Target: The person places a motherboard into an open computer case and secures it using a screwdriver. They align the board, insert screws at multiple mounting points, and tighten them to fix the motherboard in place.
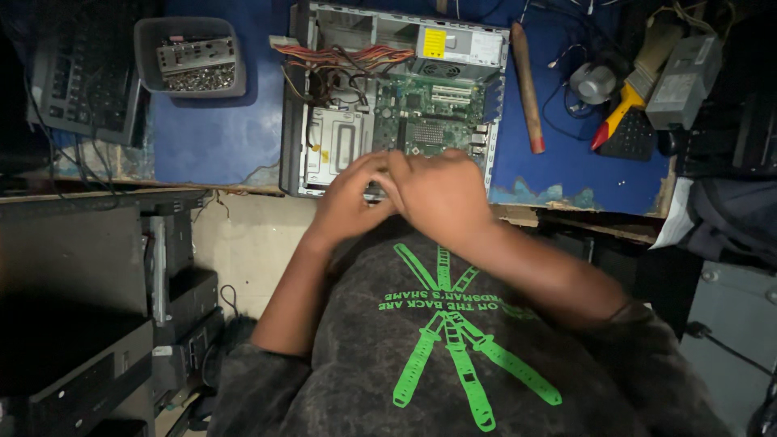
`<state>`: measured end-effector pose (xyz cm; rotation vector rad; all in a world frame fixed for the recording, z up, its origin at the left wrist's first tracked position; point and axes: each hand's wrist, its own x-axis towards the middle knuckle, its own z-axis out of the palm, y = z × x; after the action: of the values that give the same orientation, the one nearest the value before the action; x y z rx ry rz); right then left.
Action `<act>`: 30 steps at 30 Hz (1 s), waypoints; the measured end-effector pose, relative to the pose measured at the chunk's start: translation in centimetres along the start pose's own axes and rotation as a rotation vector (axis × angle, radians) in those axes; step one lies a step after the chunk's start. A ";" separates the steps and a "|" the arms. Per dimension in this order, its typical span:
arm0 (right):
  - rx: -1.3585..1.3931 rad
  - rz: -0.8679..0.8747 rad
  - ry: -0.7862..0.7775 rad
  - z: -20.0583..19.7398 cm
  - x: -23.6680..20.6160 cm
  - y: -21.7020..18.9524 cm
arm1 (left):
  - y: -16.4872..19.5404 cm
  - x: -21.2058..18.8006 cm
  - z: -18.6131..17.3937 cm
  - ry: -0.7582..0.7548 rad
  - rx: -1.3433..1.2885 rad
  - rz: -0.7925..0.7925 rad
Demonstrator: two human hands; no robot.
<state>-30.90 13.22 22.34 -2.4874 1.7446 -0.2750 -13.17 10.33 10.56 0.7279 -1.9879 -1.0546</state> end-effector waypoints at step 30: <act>0.296 -0.033 0.192 2.0 -1.3 -0.6 | 0.2 1.0 -1.3 -0.021 -0.034 -0.065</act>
<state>-30.41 14.57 20.38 -2.3405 1.5887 -0.7387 -12.69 9.06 11.56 0.7707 -1.9710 -1.1360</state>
